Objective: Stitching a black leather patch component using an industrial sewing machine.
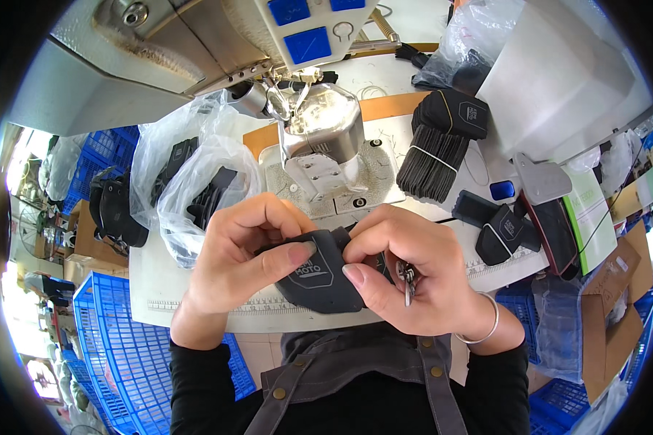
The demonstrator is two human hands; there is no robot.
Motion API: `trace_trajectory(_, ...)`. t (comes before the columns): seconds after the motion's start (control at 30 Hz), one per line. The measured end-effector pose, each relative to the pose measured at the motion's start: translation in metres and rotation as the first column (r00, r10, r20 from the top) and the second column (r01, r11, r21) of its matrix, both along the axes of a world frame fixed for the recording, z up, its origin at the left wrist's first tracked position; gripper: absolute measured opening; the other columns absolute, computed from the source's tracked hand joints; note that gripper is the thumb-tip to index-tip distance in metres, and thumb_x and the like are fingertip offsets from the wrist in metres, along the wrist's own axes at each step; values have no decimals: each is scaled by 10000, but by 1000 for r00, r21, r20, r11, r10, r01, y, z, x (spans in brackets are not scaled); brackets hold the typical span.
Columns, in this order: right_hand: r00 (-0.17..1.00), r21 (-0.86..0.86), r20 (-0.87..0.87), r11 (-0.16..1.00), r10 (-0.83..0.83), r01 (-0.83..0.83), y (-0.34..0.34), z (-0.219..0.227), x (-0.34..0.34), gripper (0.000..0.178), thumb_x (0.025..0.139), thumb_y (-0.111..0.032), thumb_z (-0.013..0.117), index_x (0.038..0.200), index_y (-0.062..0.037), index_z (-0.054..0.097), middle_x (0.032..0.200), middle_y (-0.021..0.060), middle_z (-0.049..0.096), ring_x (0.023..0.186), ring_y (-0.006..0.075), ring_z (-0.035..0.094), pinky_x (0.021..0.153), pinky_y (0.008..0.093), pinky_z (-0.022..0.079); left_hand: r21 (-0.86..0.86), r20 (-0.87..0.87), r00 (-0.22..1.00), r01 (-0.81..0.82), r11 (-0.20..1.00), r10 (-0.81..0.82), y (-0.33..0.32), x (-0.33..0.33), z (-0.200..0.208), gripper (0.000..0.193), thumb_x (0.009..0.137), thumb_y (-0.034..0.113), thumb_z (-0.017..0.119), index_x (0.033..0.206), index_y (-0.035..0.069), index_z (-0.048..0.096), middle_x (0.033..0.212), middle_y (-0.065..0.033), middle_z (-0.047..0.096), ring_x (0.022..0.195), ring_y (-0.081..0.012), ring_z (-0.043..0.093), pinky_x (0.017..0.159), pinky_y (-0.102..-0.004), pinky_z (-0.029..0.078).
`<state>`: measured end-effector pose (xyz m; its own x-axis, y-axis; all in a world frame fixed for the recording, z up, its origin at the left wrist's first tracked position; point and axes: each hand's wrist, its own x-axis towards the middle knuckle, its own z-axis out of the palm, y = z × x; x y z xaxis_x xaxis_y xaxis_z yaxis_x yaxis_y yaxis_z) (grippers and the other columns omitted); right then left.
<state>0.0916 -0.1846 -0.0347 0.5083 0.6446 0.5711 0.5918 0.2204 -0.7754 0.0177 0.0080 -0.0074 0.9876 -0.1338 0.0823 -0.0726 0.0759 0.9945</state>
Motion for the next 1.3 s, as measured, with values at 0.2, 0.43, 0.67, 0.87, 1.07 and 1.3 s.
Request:
trace_trajectory(0.2,996,-45,-84,999,-21,17,1,2,-2,107,722,-46,654,782,-23,568,758,56,569,474,30,421,400,170,304,-7,37,994,-99,995,99,-4,-4,-1,105,795,-29,576,812,-7,475,887,-89,583,735,-55,520,625,-182,423)
trace_trajectory(0.43,999,-67,41,998,-14,17,-1,2,-1,165,697,-64,684,809,-24,569,742,64,569,509,60,470,419,188,339,180,-22,999,45,983,-41,0,-5,7,124,751,-75,604,854,-44,542,821,-90,607,740,-90,573,675,-212,468)
trace_trajectory(0.67,864,178,-503,978,-4,108,5,-1,-19,239,782,-83,623,988,16,554,807,65,611,641,88,579,488,178,386,-45,15,986,-165,985,166,0,-7,3,105,760,-43,606,846,-32,548,783,-71,612,708,-87,581,649,-209,469)
trace_trajectory(0.87,863,44,-476,985,170,-170,-9,-20,-11,164,799,-30,591,951,30,579,792,57,626,648,50,579,467,153,342,-147,106,976,-176,973,192,5,-2,-1,102,817,-10,582,866,-20,492,829,-53,589,749,-56,550,668,-193,471)
trace_trajectory(1.07,874,78,-460,988,157,-137,-7,-23,-12,116,803,-39,588,901,24,587,720,26,610,598,24,552,453,158,322,-123,77,987,-133,983,143,3,-1,-3,105,813,-17,585,873,-27,500,843,-74,600,770,-72,570,686,-208,490)
trace_trajectory(1.3,895,94,-432,993,110,-77,-8,-19,-13,84,830,-60,544,862,17,541,727,29,586,600,48,559,484,164,363,-39,-15,997,-70,997,70,0,-1,-2,136,796,6,621,882,-34,524,830,-69,610,751,-76,585,664,-196,492)
